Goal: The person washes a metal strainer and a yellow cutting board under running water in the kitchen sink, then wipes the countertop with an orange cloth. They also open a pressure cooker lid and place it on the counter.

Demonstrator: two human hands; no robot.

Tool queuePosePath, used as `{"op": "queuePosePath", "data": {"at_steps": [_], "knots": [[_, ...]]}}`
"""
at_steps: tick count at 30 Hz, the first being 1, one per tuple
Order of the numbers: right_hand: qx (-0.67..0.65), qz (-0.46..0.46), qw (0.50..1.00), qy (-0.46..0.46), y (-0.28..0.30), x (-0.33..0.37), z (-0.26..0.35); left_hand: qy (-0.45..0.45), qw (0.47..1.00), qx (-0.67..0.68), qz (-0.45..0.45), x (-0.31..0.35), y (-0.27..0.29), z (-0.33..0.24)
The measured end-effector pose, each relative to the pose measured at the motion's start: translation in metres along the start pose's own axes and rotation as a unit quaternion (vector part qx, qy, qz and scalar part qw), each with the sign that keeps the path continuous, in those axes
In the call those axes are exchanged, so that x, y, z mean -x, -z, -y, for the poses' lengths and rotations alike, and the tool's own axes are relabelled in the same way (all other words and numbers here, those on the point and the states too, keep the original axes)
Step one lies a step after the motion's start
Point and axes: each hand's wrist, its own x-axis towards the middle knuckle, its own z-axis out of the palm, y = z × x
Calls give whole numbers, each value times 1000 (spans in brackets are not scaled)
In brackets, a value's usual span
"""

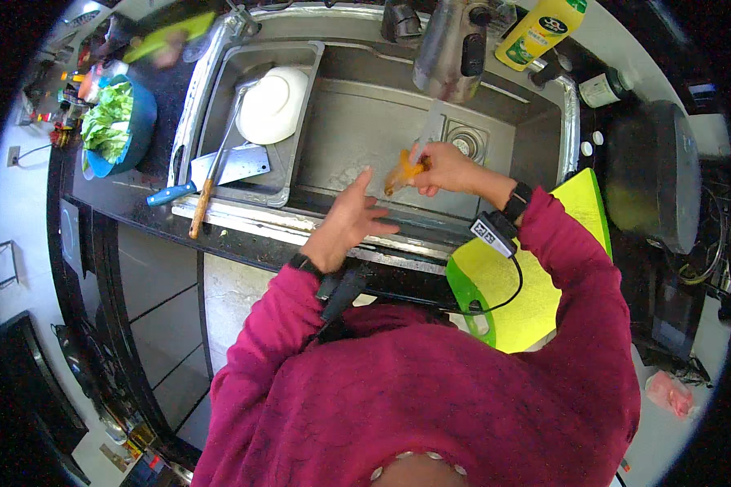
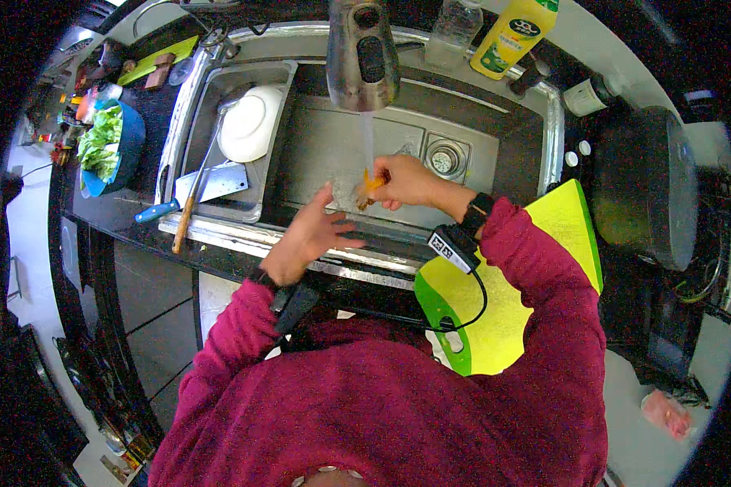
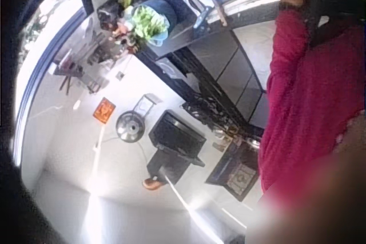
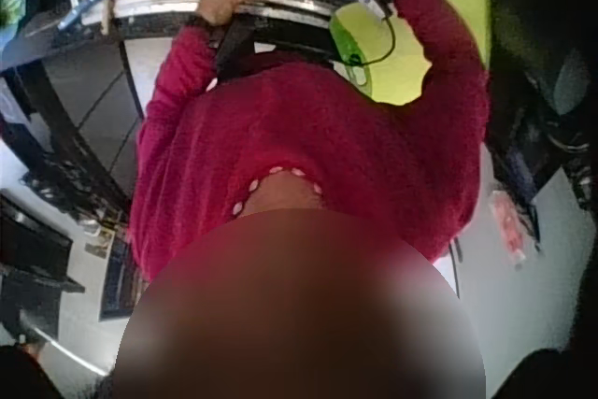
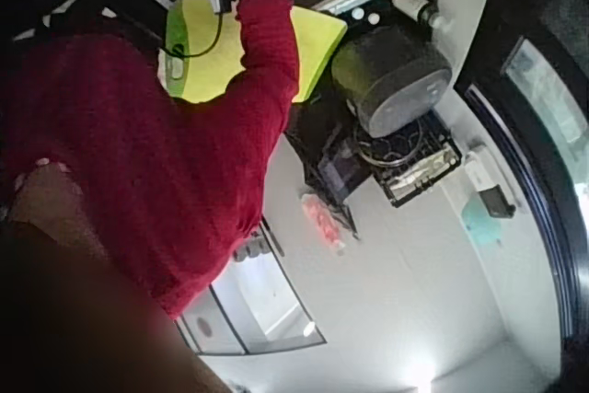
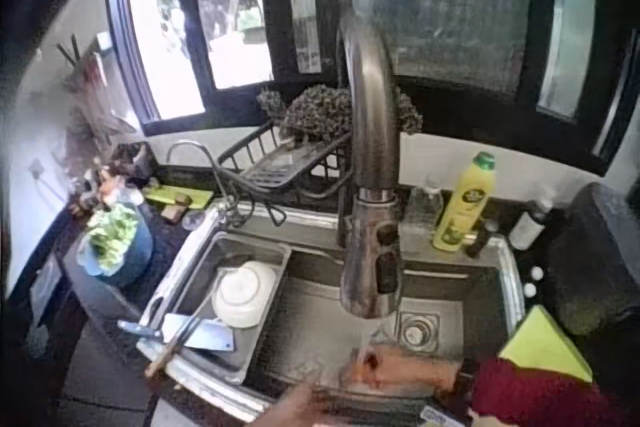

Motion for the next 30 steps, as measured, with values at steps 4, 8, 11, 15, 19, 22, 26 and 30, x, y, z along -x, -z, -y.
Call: {"op": "queuePosePath", "data": {"at_steps": [4,8,11,15,19,22,26,30], "knots": [[78,-82,981,154,-14,22,28,40,991,75,105,-39,-25,2],[145,-165,947,233,-47,46,50,-168,957,31,233,-53,-29,4],[237,-262,923,155,-68,37,55,-265,928,-90,247,-50,-25,9],[307,-418,851,81,-63,5,36,-37,951,148,268,-51,-35,4],[269,-471,840,22,-50,0,-1,-70,980,54,176,-52,-53,1],[304,-478,822,56,-45,7,-13,-165,980,-10,113,-50,-48,-11],[192,-509,839,14,-42,25,-6,-254,959,-41,117,-46,-25,-43],[125,-426,884,150,-47,31,7,-274,944,-168,69,-44,-30,-46]]}}
